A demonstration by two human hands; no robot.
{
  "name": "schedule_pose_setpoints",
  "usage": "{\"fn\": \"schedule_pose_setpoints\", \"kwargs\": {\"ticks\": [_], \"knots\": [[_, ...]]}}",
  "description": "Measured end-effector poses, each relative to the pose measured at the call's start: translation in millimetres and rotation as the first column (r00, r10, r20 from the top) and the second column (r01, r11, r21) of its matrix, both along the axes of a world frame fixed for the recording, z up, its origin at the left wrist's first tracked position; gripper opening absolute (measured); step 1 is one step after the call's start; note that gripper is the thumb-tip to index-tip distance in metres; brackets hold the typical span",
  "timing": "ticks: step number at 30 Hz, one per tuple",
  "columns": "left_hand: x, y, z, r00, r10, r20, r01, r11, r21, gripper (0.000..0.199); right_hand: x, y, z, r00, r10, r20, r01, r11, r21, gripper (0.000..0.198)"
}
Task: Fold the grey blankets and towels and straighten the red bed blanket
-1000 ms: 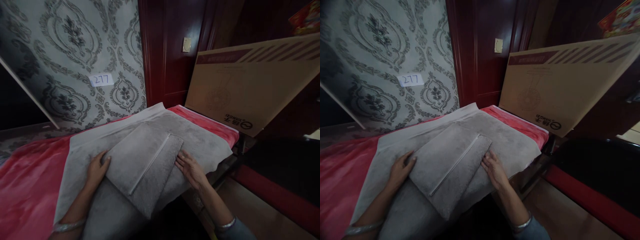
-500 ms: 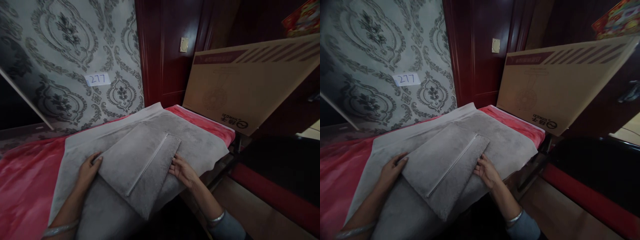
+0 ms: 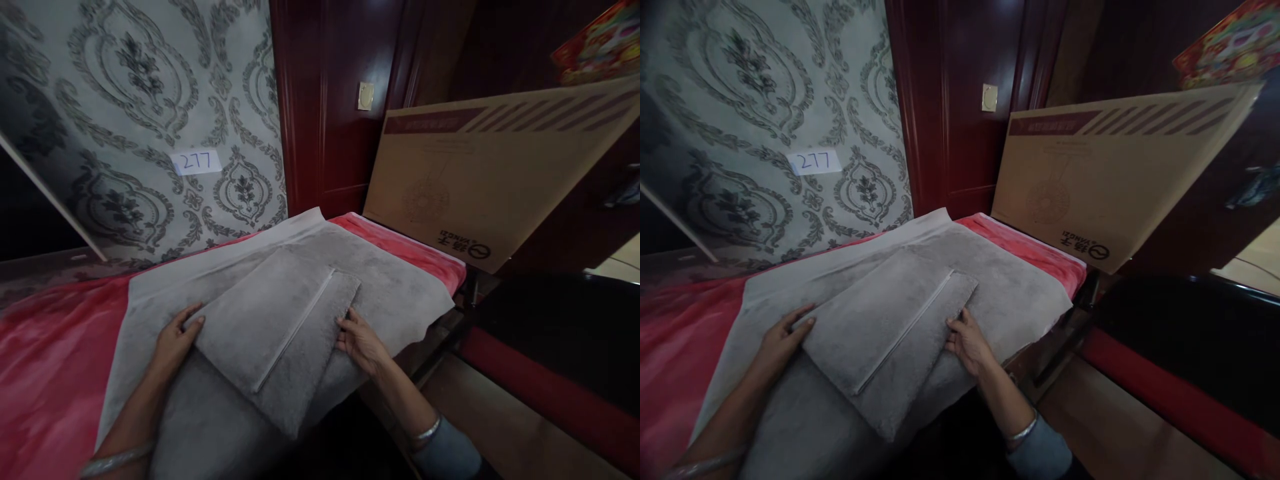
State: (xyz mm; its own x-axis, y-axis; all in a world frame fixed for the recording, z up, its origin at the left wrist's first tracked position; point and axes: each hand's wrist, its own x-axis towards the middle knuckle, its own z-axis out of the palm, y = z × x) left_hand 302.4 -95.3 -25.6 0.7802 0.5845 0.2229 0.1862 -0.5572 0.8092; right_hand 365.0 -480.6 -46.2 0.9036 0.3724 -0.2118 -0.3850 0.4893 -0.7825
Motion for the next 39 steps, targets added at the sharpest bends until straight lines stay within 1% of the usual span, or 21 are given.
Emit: {"fn": "schedule_pose_setpoints", "kwargs": {"ticks": [3,7,9,12,15,18,23,29,31,35,39], "knots": [[-0.6,-1.2,1.3,1.000,-0.011,-0.006,0.011,1.000,0.020,0.060,-0.9,0.7,-0.4,1.000,-0.008,0.019,0.009,1.000,-0.013,0.063],[-2.1,-3.3,3.0,1.000,-0.015,-0.013,0.015,1.000,0.025,0.067,-1.3,1.2,-2.8,0.999,-0.014,0.034,0.016,0.999,-0.031,0.066],[-2.6,-4.3,3.6,1.000,-0.018,-0.025,0.018,1.000,0.025,0.070,-1.0,1.4,-5.0,0.999,-0.019,0.044,0.021,0.999,-0.039,0.066],[-2.2,-4.6,3.6,0.999,-0.024,-0.030,0.025,0.999,0.031,0.069,-0.8,1.9,-8.2,0.998,-0.021,0.062,0.023,0.999,-0.045,0.063],[0.3,-3.0,1.6,1.000,-0.025,-0.015,0.025,1.000,0.017,0.067,-1.4,2.9,-9.9,0.997,-0.024,0.076,0.027,0.999,-0.042,0.061],[2.6,-0.3,-1.6,0.999,-0.048,-0.003,0.048,0.999,0.004,0.070,-1.9,3.7,-11.0,0.996,-0.032,0.086,0.036,0.999,-0.037,0.062],[1.6,1.4,-2.3,0.998,-0.058,-0.022,0.059,0.997,0.041,0.072,-0.9,3.1,-14.3,0.995,-0.026,0.097,0.030,0.999,-0.043,0.058],[-1.1,-3.1,2.8,0.997,-0.051,-0.054,0.054,0.997,0.047,0.076,-2.0,2.4,-10.9,0.997,-0.036,0.069,0.039,0.999,-0.030,0.060],[0.1,-2.0,4.1,0.997,-0.060,-0.048,0.061,0.998,0.024,0.076,-2.3,2.4,-8.9,0.998,-0.039,0.052,0.041,0.999,-0.031,0.061],[8.6,8.2,12.0,0.990,-0.119,-0.076,0.114,0.991,-0.071,0.072,-1.7,2.7,-9.2,0.999,-0.031,0.045,0.032,0.999,-0.028,0.066],[29.7,16.1,32.6,0.953,-0.226,-0.202,0.211,0.973,-0.091,0.057,0.1,3.1,-12.9,0.998,-0.032,0.055,0.034,0.999,-0.030,0.065]]}}
